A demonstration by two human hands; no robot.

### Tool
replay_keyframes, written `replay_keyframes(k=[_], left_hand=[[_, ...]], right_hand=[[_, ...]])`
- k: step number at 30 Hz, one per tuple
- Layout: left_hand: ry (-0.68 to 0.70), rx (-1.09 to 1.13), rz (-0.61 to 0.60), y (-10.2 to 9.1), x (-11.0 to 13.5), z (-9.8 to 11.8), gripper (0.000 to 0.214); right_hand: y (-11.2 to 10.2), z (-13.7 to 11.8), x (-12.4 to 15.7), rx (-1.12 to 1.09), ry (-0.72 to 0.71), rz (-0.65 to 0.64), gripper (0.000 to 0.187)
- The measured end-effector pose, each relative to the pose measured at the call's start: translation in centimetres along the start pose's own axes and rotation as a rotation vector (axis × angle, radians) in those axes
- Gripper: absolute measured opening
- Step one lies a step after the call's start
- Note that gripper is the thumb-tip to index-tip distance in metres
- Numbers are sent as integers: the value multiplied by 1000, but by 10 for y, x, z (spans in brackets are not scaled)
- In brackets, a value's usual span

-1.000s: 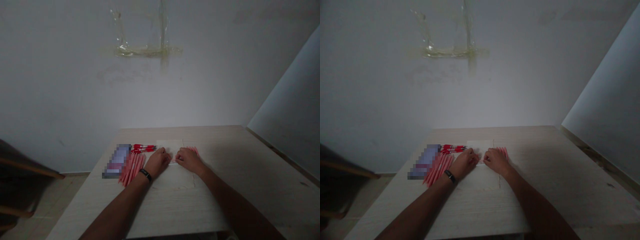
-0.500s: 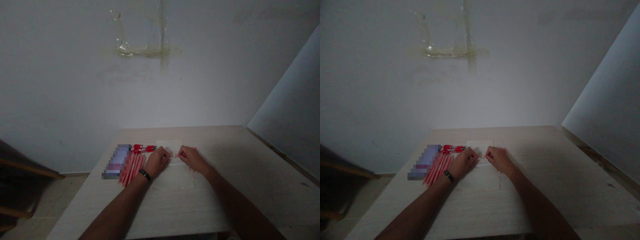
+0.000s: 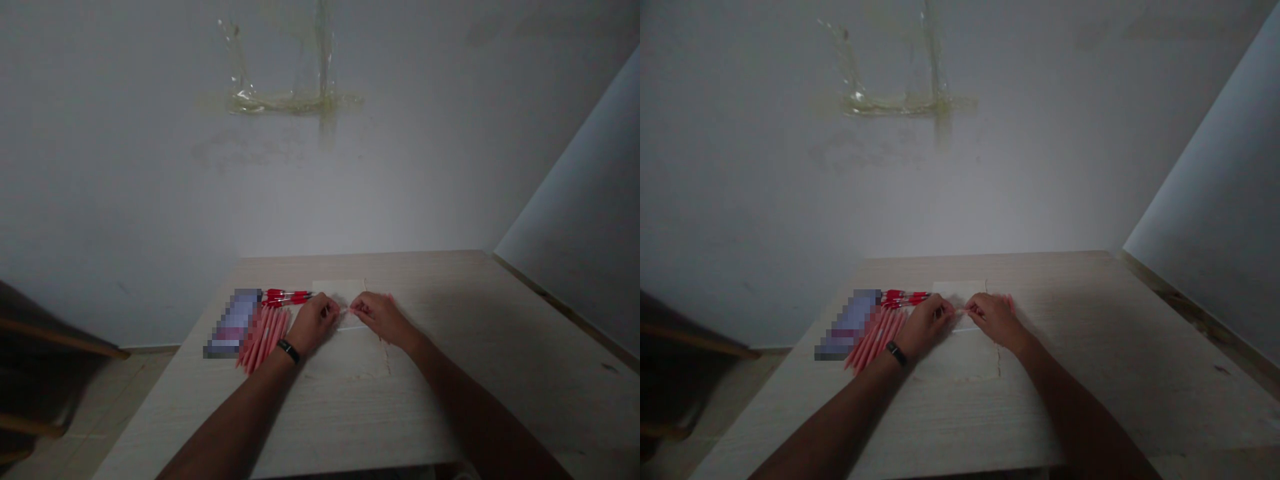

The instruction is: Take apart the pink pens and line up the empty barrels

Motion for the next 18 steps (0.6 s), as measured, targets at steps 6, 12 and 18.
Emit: replay_keyframes(k=[6,12,18], left_hand=[[6,9,-30,4,1,0,16],[49,28,-97,7,1,2,15],[57,24,-91,6,2,2,11]], right_hand=[[-1,-5,2,73,-40,-17,8],[6,-12,6,11,-112,-36,7],[11,-8,5,-33,-16,-10,11]])
Point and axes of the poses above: each hand's wrist, its own x-axis away from the middle knuckle, its own y-axis out of the palm, z = x × y, the point moved 1 cm from there along -x, towards the middle knuckle, and after that the axes turned 5 degrees about y, right-handed, at the moved point
